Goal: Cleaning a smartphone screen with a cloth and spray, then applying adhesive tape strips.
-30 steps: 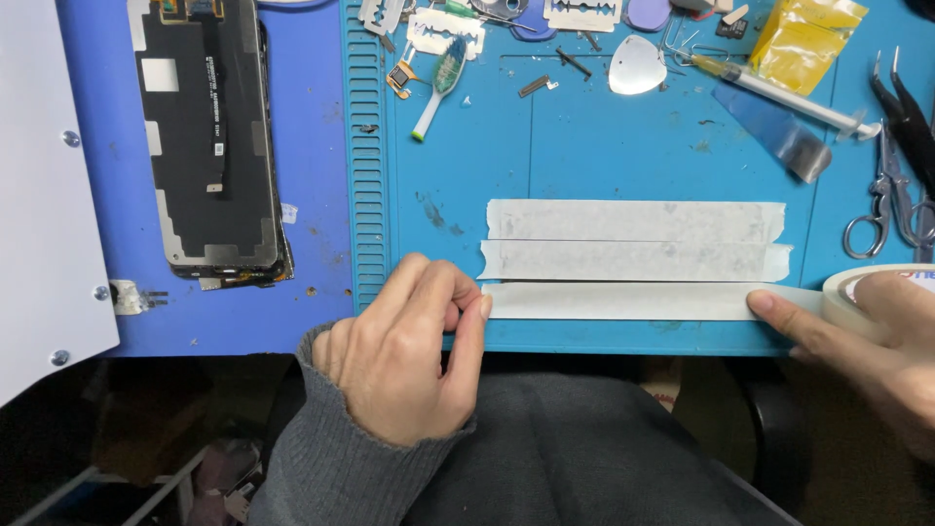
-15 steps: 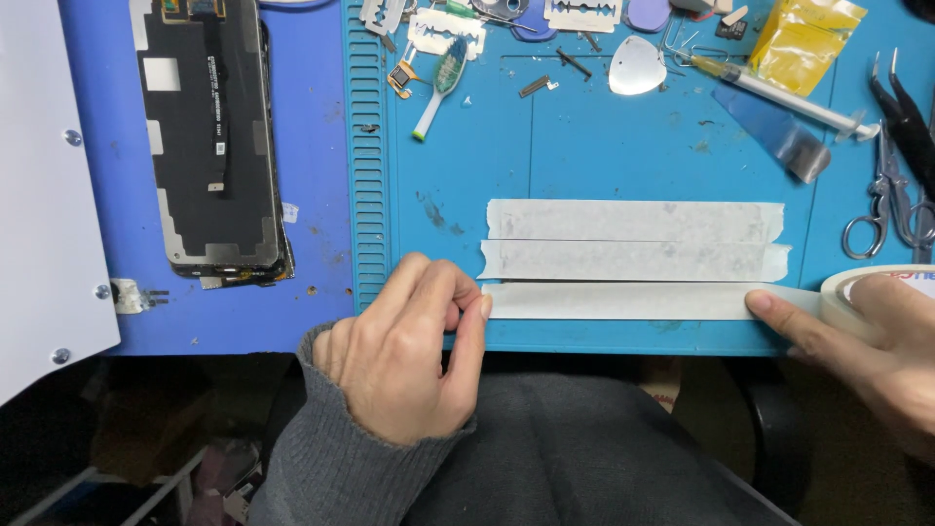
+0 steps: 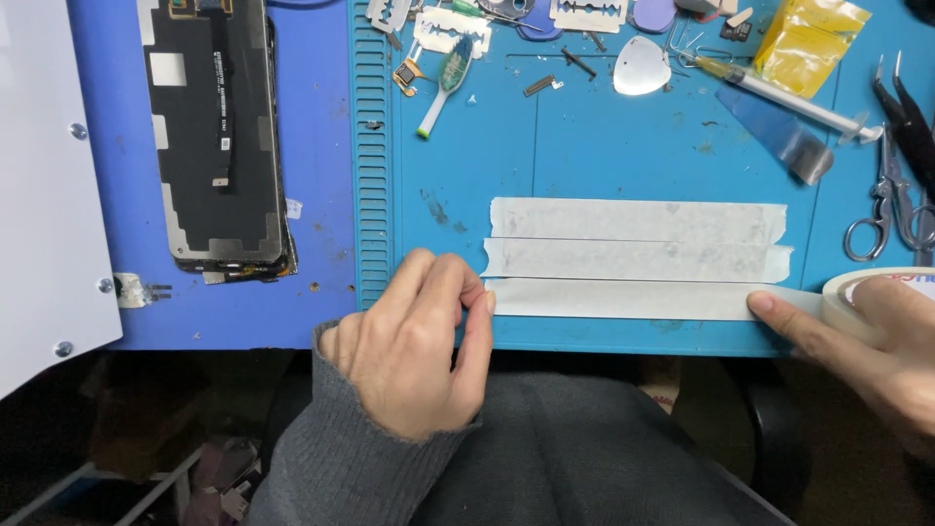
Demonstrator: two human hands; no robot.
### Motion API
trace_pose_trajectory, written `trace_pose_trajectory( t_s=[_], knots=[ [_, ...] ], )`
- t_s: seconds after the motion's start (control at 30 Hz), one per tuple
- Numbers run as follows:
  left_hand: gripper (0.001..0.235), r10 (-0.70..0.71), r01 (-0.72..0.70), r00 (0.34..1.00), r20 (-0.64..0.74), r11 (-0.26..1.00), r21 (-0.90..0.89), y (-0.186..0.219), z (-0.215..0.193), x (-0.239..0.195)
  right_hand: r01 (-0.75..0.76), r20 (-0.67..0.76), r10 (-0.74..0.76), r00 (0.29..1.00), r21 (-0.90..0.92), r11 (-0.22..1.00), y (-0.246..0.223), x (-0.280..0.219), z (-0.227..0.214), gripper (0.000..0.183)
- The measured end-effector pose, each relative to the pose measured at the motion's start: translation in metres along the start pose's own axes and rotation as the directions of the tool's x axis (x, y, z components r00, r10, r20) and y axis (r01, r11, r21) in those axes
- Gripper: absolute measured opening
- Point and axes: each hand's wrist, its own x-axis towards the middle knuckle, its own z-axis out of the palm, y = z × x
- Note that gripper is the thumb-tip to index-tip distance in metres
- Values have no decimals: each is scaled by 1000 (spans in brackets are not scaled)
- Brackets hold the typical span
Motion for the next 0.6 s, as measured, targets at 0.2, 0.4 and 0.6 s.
trace_pose_trajectory(
  t_s=[0.2,0.4,0.6],
  knots=[
    [15,-32,31,999,41,999,7,1,0,0,-37,1,37,999,50,998,-1,-1,5,77],
    [16,-38,37,995,95,999,12,2,-1,1,-71,117,78,990,-60,996,-4,-5,12,79],
    [16,-24,24,1000,-1,999,48,3,4,-1,120,114,-95,989,-236,964,2,-2,-1,76]
  ],
)
